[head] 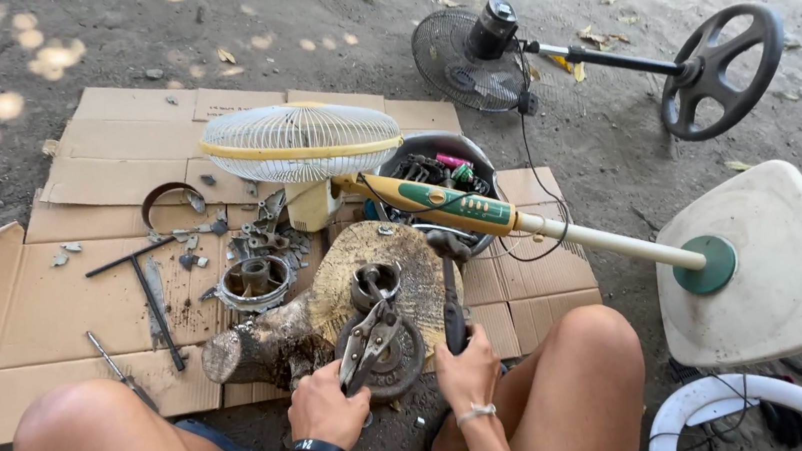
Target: Disassembling and repairing mechanical engine components using pliers and a hammer on a makeshift workbench.
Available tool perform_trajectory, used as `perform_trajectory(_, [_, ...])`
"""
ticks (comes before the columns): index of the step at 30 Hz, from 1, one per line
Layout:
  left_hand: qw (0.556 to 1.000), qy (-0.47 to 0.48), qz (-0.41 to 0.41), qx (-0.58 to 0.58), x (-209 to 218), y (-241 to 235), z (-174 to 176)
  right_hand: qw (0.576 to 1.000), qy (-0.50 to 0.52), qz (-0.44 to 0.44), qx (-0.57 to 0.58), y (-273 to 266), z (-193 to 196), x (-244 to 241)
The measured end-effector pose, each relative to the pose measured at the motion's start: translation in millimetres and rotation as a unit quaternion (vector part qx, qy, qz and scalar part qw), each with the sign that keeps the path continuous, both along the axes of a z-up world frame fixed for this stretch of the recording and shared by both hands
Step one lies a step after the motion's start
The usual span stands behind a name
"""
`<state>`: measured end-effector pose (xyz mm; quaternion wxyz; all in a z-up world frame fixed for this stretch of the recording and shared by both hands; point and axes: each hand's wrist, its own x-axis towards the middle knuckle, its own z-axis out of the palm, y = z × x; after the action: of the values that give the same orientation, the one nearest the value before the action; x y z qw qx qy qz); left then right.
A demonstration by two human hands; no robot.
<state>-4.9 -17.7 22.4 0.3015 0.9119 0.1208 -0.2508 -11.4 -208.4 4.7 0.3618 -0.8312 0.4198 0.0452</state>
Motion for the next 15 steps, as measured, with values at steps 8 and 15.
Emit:
perform_trajectory(8, [0.991,0.041,0.100,-0.083,-4.2,20.4,21.5,0.991,0.082,0.069,-0.083,-8.6,-96.4,13.7])
perform_trajectory(15, [0.959,0.014,0.120,-0.257,-9.2,33.0,-66.9,0.974,0.188,0.114,-0.048,-39.8,-79.4,25.6])
